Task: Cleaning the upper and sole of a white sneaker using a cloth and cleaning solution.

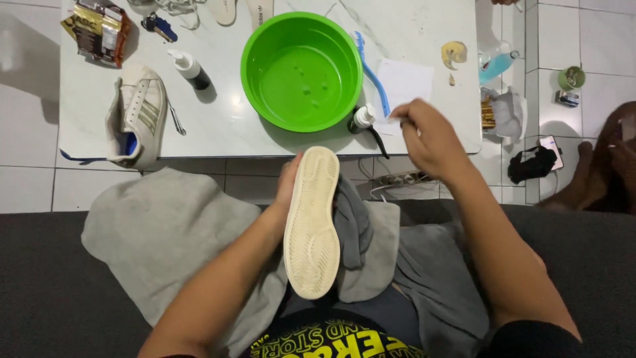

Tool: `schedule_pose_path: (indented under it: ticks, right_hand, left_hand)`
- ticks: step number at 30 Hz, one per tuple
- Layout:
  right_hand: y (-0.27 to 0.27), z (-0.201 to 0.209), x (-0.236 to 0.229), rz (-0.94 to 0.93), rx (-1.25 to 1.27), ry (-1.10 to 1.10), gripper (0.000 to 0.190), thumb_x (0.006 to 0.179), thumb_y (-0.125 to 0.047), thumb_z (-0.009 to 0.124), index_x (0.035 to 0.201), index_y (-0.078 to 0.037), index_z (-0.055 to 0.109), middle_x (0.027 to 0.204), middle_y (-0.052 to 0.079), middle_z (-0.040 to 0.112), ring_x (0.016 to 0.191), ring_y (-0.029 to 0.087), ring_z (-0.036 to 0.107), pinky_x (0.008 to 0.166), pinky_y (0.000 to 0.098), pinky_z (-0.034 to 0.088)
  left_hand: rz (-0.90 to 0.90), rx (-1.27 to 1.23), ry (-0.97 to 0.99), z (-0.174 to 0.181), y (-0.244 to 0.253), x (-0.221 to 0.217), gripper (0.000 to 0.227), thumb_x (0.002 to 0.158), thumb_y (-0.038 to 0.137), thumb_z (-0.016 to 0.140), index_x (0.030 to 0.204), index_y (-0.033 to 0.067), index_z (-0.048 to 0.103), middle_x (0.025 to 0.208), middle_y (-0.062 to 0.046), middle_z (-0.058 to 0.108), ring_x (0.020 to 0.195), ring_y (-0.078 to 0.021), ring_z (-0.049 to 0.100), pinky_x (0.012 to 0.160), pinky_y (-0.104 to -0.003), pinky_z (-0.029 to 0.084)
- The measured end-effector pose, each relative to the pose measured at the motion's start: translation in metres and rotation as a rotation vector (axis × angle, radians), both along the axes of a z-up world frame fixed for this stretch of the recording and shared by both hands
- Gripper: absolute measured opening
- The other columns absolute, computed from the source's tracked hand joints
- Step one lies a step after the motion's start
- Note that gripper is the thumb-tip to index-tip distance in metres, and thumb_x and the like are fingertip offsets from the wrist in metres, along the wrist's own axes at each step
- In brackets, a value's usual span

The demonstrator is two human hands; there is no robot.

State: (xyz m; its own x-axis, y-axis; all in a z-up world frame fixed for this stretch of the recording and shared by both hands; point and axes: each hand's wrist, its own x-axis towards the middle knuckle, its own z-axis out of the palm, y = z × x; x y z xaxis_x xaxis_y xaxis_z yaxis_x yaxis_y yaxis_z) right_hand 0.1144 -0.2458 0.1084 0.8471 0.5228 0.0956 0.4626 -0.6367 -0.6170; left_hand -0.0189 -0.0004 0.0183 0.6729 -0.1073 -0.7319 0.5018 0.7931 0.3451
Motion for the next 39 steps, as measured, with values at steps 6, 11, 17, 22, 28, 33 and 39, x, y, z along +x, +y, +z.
schedule_pose_path:
  ticks: [6, 11, 17, 22, 28, 33, 39]
  right_hand:
    - [-0.033, -0.009, -0.037, -0.06, 0.032, 0.163, 0.023, 0.1, -0.005, 0.048, 0.108, -0.009, 0.069, 0.085, 0.013, 0.068, 0.084, 0.035, 0.067, 0.085, 0.0489, 0.052]
    - [-0.041, -0.015, -0.032, 0.014, -0.007, 0.126, 0.025, 0.093, -0.004, 0.044, 0.103, -0.008, 0.067, 0.083, 0.021, 0.068, 0.084, 0.046, 0.066, 0.08, 0.0537, 0.052]
    - [-0.032, 0.002, -0.037, 0.182, 0.003, 0.021, 0.027, 0.084, -0.006, 0.045, 0.093, -0.008, 0.07, 0.076, 0.017, 0.065, 0.075, 0.042, 0.064, 0.076, 0.0494, 0.051]
    - [-0.045, 0.009, -0.044, 0.242, -0.013, -0.07, 0.028, 0.087, -0.013, 0.046, 0.092, -0.013, 0.074, 0.074, 0.012, 0.059, 0.071, 0.035, 0.059, 0.072, 0.0448, 0.049]
    - [-0.045, 0.034, -0.055, 0.168, -0.024, -0.117, 0.027, 0.096, -0.023, 0.053, 0.102, -0.011, 0.077, 0.073, 0.01, 0.058, 0.07, 0.029, 0.055, 0.073, 0.0403, 0.045]
    - [-0.047, 0.051, -0.052, 0.071, 0.007, -0.082, 0.031, 0.104, -0.017, 0.05, 0.119, -0.006, 0.075, 0.068, 0.013, 0.057, 0.069, 0.032, 0.056, 0.074, 0.0422, 0.046]
    - [-0.053, 0.035, -0.045, 0.076, 0.008, -0.123, 0.026, 0.105, -0.008, 0.053, 0.123, -0.002, 0.071, 0.074, 0.012, 0.06, 0.074, 0.031, 0.06, 0.077, 0.0422, 0.048]
  left_hand:
    - [0.073, -0.146, -0.061, 0.018, -0.013, 0.003, 0.04, 0.091, 0.048, 0.07, 0.08, 0.0093, 0.072, 0.088, -0.017, 0.077, 0.076, -0.0252, 0.077, 0.07, -0.043, 0.065]
    - [0.04, -0.176, 0.001, 0.037, -0.015, 0.003, 0.034, 0.086, 0.047, 0.073, 0.078, 0.0144, 0.067, 0.088, -0.017, 0.076, 0.08, -0.0305, 0.076, 0.077, -0.049, 0.065]
    - [-0.011, 0.097, 0.05, 0.089, -0.035, 0.003, 0.053, 0.082, 0.06, 0.065, 0.09, 0.0075, 0.068, 0.098, -0.021, 0.073, 0.09, -0.0318, 0.073, 0.086, -0.049, 0.06]
    - [-0.038, 0.462, 0.087, 0.137, -0.053, -0.001, 0.076, 0.077, 0.07, 0.059, 0.103, -0.0007, 0.066, 0.11, -0.026, 0.068, 0.103, -0.0336, 0.069, 0.098, -0.045, 0.053]
    - [0.182, 0.027, -0.004, 0.096, -0.048, -0.009, 0.111, 0.083, 0.045, 0.074, 0.16, 0.0177, -0.002, 0.12, -0.021, 0.068, 0.112, -0.0281, 0.068, 0.106, -0.05, 0.049]
    - [0.141, -0.034, -0.044, 0.085, -0.055, -0.01, 0.1, 0.084, 0.048, 0.071, 0.155, 0.0159, 0.009, 0.119, -0.021, 0.069, 0.111, -0.0284, 0.068, 0.104, -0.049, 0.05]
    - [0.078, -0.109, -0.088, 0.07, -0.053, -0.012, 0.087, 0.086, 0.051, 0.069, 0.148, 0.0137, 0.021, 0.119, -0.02, 0.069, 0.11, -0.0287, 0.069, 0.102, -0.048, 0.052]
